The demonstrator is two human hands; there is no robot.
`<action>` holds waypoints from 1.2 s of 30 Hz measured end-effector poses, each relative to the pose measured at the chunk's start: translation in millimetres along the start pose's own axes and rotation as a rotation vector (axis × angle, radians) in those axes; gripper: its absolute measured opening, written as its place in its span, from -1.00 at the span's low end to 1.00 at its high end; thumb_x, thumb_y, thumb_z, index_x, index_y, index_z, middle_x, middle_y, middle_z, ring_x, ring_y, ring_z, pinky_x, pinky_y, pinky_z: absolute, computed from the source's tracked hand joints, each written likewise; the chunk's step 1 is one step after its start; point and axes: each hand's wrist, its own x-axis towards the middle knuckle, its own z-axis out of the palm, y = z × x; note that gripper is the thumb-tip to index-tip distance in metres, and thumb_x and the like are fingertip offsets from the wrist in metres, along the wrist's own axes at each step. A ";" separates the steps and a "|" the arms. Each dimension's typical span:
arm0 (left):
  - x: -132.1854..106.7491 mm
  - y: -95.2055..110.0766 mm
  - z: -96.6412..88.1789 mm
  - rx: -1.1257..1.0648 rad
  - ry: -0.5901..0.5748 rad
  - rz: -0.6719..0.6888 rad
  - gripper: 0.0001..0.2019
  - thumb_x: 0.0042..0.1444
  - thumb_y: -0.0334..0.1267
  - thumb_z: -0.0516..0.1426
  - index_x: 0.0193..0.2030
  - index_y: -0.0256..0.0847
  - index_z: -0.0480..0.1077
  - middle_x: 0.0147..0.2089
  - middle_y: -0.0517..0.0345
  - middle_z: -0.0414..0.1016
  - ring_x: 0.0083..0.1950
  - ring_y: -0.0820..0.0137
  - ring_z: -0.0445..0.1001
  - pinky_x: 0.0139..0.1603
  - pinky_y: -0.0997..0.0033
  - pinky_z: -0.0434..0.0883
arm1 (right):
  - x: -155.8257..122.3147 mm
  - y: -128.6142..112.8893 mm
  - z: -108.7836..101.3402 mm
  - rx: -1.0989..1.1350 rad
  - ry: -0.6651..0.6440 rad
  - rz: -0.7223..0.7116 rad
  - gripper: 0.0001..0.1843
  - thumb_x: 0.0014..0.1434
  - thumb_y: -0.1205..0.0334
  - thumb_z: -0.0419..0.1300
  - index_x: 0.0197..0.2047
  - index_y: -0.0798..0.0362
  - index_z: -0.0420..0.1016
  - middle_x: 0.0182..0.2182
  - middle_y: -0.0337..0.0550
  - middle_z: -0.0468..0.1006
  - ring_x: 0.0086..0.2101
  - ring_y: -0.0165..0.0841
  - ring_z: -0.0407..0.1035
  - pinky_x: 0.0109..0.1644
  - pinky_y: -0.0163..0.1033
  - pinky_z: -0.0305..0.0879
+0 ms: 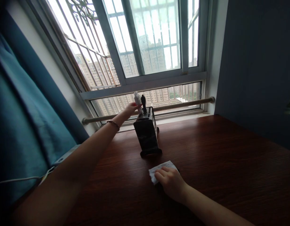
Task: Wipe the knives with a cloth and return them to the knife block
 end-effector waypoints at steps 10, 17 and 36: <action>-124.2 20.1 22.9 0.233 0.416 0.512 -0.70 0.06 -0.22 0.16 -0.07 -0.16 0.26 0.02 0.04 0.33 0.08 0.32 0.29 0.05 0.27 0.29 | 29.9 15.6 -25.9 1.584 0.526 1.205 -0.76 0.14 0.12 0.22 -0.23 0.12 0.46 -0.37 -0.14 0.53 -0.42 -0.37 0.42 -0.32 -0.31 0.36; -266.0 -26.2 72.6 -0.383 -0.223 -0.699 -0.62 -0.05 -0.01 0.23 -0.25 -0.28 0.29 -0.26 0.03 0.41 -0.30 0.35 0.45 -0.29 0.33 0.42 | 37.4 0.7 -33.6 2.021 0.305 1.282 -0.38 0.32 -0.07 -0.24 -0.27 0.22 0.48 -0.41 0.01 0.52 -0.41 -0.31 0.42 -0.26 -0.25 0.36; -282.1 -41.6 67.9 -0.678 -0.158 -0.694 -0.74 -0.13 -0.42 0.23 -0.26 -0.32 0.32 -0.26 0.06 0.45 -0.32 0.38 0.47 -0.32 0.37 0.44 | 19.6 -20.0 -26.1 1.042 -0.145 1.302 -0.55 -0.04 0.06 0.31 -0.17 0.23 0.45 -0.23 0.05 0.50 -0.24 -0.22 0.41 -0.15 -0.18 0.32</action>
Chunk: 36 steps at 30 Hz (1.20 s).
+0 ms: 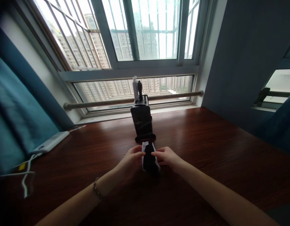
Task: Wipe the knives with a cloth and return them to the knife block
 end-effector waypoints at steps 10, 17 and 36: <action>-12.4 10.7 7.8 -0.024 0.023 0.117 -0.65 -0.13 -0.48 0.19 -0.16 -0.27 0.25 -0.20 0.07 0.43 -0.27 0.42 0.44 -0.31 0.43 0.40 | -11.4 -4.7 -33.6 0.415 0.213 0.022 -0.88 -0.08 0.40 0.25 -0.38 0.21 0.48 -0.51 -0.14 0.49 -0.53 -0.44 0.35 -0.49 -0.39 0.25; -4.2 6.9 -6.5 0.131 0.190 0.071 -0.66 -0.11 -0.41 0.19 -0.15 -0.26 0.27 0.03 -0.08 0.36 -0.06 0.32 0.40 -0.11 0.36 0.37 | -62.4 -55.3 -122.5 -0.321 0.375 -0.432 -0.60 -0.01 0.09 0.29 -0.08 0.04 0.50 -0.15 -0.10 0.52 -0.19 -0.23 0.41 -0.12 -0.21 0.31; 0.8 -5.7 -9.6 0.195 0.075 -0.034 -0.83 -0.11 -0.33 0.21 -0.31 -0.28 0.39 -0.09 -0.03 0.46 -0.11 0.33 0.45 -0.06 0.36 0.39 | -73.8 52.9 -172.1 -1.435 0.418 -0.353 -0.30 0.21 -0.19 -0.08 0.30 0.02 0.07 0.29 -0.16 -0.07 0.25 0.00 -0.25 0.25 0.15 -0.12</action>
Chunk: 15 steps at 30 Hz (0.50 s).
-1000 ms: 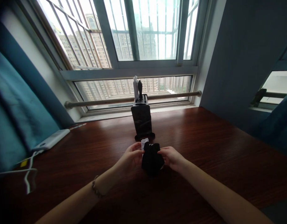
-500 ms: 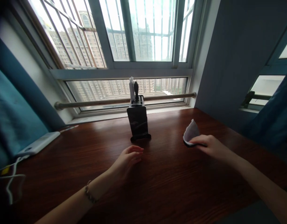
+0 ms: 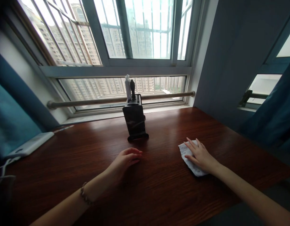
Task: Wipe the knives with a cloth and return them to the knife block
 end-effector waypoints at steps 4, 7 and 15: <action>0.3 -0.5 2.4 0.002 0.023 -0.009 -0.83 -0.15 -0.34 0.22 -0.35 -0.27 0.40 -0.13 -0.03 0.49 -0.13 0.34 0.46 -0.09 0.38 0.40 | 26.4 0.5 24.7 -0.106 -0.061 0.008 -0.31 0.24 -0.21 -0.19 0.33 -0.07 -0.09 0.30 -0.19 -0.14 0.24 0.09 -0.29 0.20 0.29 -0.16; 0.8 -2.0 2.4 0.012 0.015 0.003 -0.86 -0.13 -0.35 0.20 -0.35 -0.27 0.41 -0.14 -0.02 0.49 -0.14 0.36 0.46 -0.09 0.39 0.39 | 37.7 -5.3 26.0 -0.133 -0.030 -0.033 -0.30 0.23 -0.22 -0.18 0.33 -0.07 -0.08 0.30 -0.18 -0.14 0.24 0.11 -0.31 0.22 0.28 -0.19; -2.7 1.6 4.9 0.031 0.016 -0.014 -0.89 -0.13 -0.39 0.17 -0.38 -0.28 0.42 -0.16 0.00 0.50 -0.16 0.38 0.45 -0.12 0.42 0.38 | 9.5 -8.3 30.3 -0.092 -0.012 -0.124 -0.25 0.24 -0.16 -0.11 0.34 0.12 -0.09 0.29 -0.08 -0.14 0.27 -0.09 -0.30 0.29 0.06 -0.11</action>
